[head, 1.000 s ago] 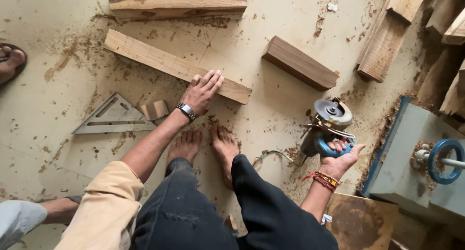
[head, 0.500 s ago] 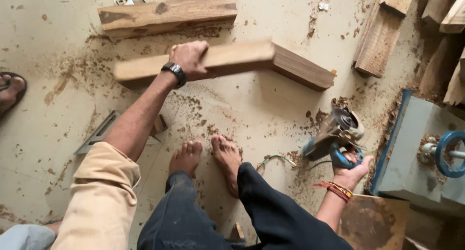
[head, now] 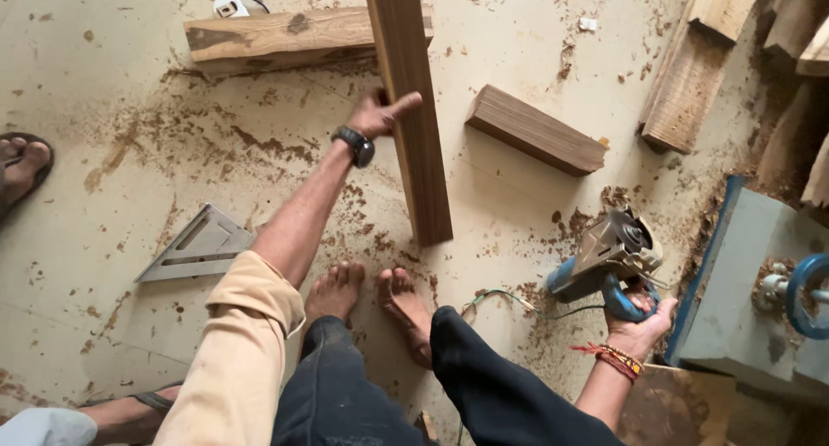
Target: The person uses a circular saw to cut a wooden plank while sitting on the floor, holding the wood in place with their hands and feet and using a speed square to guide the tool.
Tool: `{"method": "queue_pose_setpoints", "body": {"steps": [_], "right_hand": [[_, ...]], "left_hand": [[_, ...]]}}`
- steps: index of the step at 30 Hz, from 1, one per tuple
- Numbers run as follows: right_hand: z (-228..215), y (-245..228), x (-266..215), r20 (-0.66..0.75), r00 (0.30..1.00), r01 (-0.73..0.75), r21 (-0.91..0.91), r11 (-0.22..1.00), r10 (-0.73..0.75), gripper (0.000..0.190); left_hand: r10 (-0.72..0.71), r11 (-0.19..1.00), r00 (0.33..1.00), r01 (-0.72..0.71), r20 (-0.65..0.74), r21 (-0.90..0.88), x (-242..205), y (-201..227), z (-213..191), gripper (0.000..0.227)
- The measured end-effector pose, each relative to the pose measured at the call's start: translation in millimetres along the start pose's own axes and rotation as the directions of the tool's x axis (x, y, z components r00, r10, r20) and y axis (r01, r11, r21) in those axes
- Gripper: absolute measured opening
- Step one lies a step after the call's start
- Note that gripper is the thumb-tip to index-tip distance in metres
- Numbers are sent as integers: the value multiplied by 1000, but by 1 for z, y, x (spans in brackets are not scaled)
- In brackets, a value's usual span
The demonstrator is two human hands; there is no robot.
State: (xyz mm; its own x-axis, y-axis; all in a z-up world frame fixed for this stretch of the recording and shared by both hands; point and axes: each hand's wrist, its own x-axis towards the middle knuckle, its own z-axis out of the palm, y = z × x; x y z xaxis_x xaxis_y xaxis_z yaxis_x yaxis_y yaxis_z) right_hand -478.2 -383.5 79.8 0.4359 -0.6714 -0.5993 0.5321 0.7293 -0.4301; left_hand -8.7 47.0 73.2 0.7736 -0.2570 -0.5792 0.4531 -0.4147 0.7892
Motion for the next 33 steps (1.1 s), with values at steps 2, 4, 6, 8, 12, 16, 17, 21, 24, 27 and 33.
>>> {"method": "queue_pose_setpoints", "body": {"steps": [2, 4, 6, 8, 12, 16, 17, 21, 24, 27, 33], "right_hand": [[1, 3, 5, -8, 1000, -7, -18, 1000, 7, 71], [-1, 0, 5, -22, 1000, 14, -46, 999, -15, 75], [-4, -5, 4, -49, 999, -14, -50, 999, 11, 83], [-6, -5, 5, -36, 999, -35, -33, 999, 34, 85], [-8, -4, 7, -19, 999, -36, 5, 999, 36, 78], [-12, -10, 7, -91, 995, 25, -61, 998, -30, 74], [-12, -10, 8, -81, 996, 25, -57, 998, -29, 74], [-17, -9, 12, -48, 999, 16, -50, 999, -18, 71], [-19, -12, 8, -83, 996, 23, -53, 998, -27, 72], [-6, -5, 23, -26, 999, -45, -49, 998, 43, 80], [-13, -8, 22, 32, 998, -58, -34, 998, 59, 67]], "left_hand": [[-70, 998, 997, 70, 42, 1, -1, -22, 9, 114], [-54, 998, 991, 58, 126, -31, -5, -43, 21, 110], [48, 993, 970, -22, 237, -112, -10, -61, 37, 103], [-43, 990, 968, 8, 245, 142, -10, -72, 48, 92], [57, 696, 988, -141, 142, 704, -7, -75, 61, 80], [-6, 706, 999, -22, 37, 707, -41, -74, 83, 92], [-33, 718, 997, -24, 68, 695, -60, -78, 92, 114], [223, 739, 975, -180, 16, 649, -121, -90, 125, 169], [190, 782, 982, -144, -11, 606, -132, -92, 129, 156], [-136, 885, 987, 82, 86, 458, -108, -86, 109, 142], [276, 300, 845, 376, 457, -877, -94, -125, 89, 89]]}}
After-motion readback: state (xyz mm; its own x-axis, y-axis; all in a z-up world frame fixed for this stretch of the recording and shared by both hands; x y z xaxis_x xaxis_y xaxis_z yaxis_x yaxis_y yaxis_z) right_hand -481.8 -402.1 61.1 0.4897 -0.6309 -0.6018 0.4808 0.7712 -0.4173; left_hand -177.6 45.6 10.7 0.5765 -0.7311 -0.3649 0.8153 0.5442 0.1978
